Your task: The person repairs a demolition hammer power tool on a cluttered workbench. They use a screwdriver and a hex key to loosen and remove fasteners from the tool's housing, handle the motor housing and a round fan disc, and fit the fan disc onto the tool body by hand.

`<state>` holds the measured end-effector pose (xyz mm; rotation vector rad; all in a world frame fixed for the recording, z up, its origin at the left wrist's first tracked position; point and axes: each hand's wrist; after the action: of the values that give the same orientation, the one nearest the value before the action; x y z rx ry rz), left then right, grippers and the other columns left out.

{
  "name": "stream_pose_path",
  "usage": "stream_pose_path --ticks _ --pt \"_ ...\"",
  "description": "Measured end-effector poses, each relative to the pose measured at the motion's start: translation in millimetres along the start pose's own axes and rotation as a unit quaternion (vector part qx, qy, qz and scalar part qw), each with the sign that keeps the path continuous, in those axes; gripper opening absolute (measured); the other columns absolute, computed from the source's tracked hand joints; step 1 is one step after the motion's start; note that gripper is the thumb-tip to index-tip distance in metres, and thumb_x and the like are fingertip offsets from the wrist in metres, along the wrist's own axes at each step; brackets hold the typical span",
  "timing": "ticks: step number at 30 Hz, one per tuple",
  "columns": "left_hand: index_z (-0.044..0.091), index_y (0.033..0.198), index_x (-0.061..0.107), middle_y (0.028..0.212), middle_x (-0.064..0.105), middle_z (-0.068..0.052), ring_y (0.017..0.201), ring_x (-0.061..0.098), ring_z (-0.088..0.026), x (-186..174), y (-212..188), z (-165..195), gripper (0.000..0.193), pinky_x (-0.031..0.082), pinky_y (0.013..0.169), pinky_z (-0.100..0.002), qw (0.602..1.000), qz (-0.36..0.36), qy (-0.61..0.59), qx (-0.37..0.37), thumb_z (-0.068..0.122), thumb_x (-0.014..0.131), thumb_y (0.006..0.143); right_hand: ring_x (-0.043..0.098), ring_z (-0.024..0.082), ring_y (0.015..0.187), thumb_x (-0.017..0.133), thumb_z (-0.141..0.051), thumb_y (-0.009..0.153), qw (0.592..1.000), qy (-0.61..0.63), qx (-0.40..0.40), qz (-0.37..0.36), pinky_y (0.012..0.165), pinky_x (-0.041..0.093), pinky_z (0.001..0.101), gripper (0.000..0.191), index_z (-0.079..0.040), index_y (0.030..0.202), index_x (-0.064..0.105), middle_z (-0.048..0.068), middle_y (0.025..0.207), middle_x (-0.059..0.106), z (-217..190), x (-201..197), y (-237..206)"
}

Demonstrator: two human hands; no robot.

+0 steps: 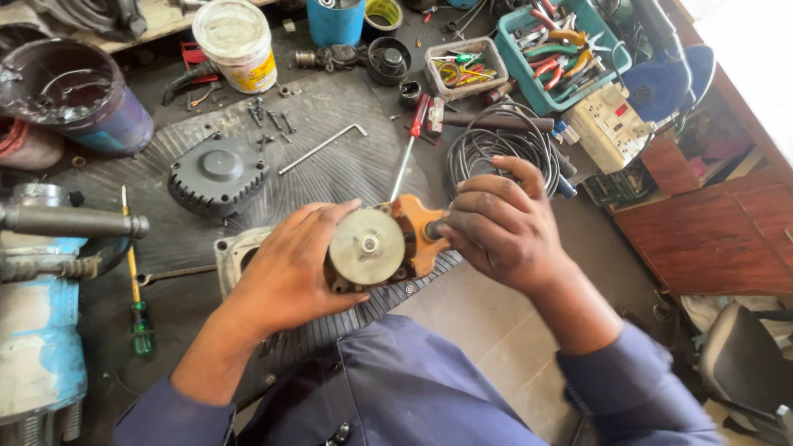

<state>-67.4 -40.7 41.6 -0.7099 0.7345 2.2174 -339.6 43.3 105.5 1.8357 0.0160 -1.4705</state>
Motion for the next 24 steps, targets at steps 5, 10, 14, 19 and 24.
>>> stream_pose_path --ticks 5,10,14,19,24 --pt "0.006 0.141 0.046 0.131 0.059 -0.017 0.126 0.053 -0.037 6.9 8.4 -3.5 0.106 0.041 0.106 -0.047 0.999 -0.031 -0.009 -0.012 0.029 0.097 0.051 0.067 0.025 0.104 0.079 -0.014 0.091 0.988 0.051 0.048 0.137 0.108 0.042 0.0537 0.011 -0.010 0.093 0.068 0.003 0.097 0.069 11.5 40.6 -32.5" --pt "0.005 0.141 0.040 0.132 0.055 -0.018 0.126 0.051 -0.038 10.0 21.6 4.3 0.106 0.041 0.107 -0.047 0.997 -0.070 0.027 -0.015 0.025 0.095 0.053 0.068 0.024 0.101 0.077 -0.016 0.091 0.982 0.018 0.042 0.182 0.102 0.043 0.0529 0.012 -0.011 0.088 0.066 0.000 0.094 0.069 18.5 50.8 -39.0" --pt "0.004 0.144 0.040 0.132 0.054 -0.020 0.125 0.051 -0.038 14.6 30.5 21.1 0.116 0.037 0.108 -0.052 0.989 -0.059 0.136 0.009 0.036 0.095 0.048 0.068 0.023 0.099 0.078 -0.017 0.092 0.978 0.017 0.052 0.200 0.101 0.044 0.0518 0.013 -0.011 0.088 0.067 -0.001 0.093 0.069 19.0 53.2 -39.3" --pt "0.004 0.139 0.045 0.126 0.057 -0.015 0.121 0.055 -0.034 30.8 38.8 32.5 0.110 0.037 0.108 -0.055 0.982 -0.036 0.185 -0.029 0.042 0.095 0.048 0.068 0.021 0.098 0.078 -0.015 0.091 0.975 0.016 0.062 0.213 0.100 0.044 0.0504 0.013 -0.012 0.086 0.067 -0.002 0.092 0.069 23.1 59.7 -43.0" --pt "0.004 0.129 0.050 0.123 0.059 -0.014 0.115 0.059 -0.037 32.3 44.5 27.4 0.095 0.043 0.100 -0.050 0.989 -0.035 0.140 -0.029 0.028 0.095 0.048 0.068 0.023 0.097 0.079 -0.016 0.091 0.974 0.025 0.073 0.212 0.099 0.044 0.0487 0.012 -0.011 0.089 0.068 0.000 0.092 0.068 24.3 57.5 -40.2"
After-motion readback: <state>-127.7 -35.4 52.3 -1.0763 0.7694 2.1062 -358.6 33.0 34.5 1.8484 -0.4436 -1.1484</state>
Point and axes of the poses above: each hand's wrist, its own y-axis towards the middle knuckle, its own x-axis out of the palm, z = x × y
